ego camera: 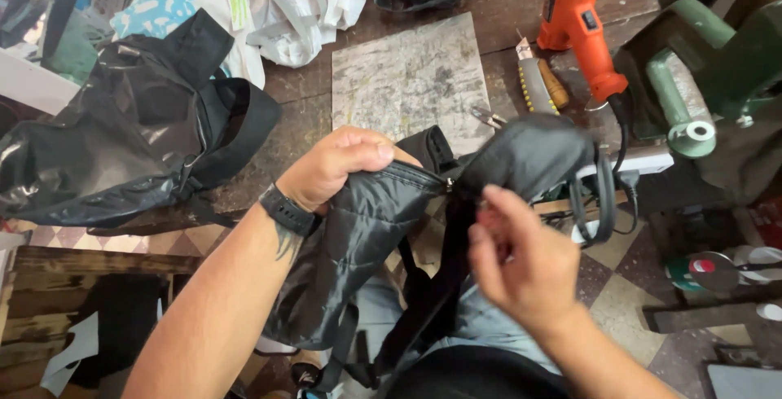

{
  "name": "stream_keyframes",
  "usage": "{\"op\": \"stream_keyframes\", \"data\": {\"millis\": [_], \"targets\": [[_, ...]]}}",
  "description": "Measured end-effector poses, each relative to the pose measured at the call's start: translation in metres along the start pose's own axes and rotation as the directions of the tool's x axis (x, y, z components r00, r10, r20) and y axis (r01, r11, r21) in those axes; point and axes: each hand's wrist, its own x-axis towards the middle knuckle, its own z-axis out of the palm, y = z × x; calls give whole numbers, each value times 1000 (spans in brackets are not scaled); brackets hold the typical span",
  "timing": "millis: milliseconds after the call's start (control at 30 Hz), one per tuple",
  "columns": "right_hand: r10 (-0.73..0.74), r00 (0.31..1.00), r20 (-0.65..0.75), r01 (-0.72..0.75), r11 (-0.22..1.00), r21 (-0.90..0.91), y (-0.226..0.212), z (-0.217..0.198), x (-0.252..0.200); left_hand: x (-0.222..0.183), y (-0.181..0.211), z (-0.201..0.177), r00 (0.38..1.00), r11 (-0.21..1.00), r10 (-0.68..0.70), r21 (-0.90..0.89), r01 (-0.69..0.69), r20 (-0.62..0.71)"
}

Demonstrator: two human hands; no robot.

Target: Using a lighter to singe loose threads on a black bag to finish the edges and seams.

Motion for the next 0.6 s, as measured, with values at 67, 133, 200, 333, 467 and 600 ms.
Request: {"op": "stream_keyframes", "data": {"millis": [67, 133, 200, 333, 467, 600], "targets": [[-44, 998, -40, 44, 999, 23, 11, -6, 13, -4, -5, 5, 999, 999, 9, -49, -7, 38], [-25, 992, -126, 58, 960, 274, 14, -6, 28, -10, -9, 21, 977, 967, 128, -196, -161, -169], [-48, 991, -121, 73, 974, 215, 11, -2, 23, -8, -9, 24, 974, 952, 139, -245, -182, -181], [-236, 961, -147, 220, 968, -121, -14, 7, 22, -9, -1, 32, 968, 924, 161, -314, -216, -193], [-240, 951, -196, 210, 965, -158, -9, 17, 24, -7, -14, 23, 968, 923, 181, -310, -227, -172], [-253, 951, -180, 214, 954, -209, -4, 18, 23, -8, -19, 22, 967, 915, 204, -320, -245, -155]]}}
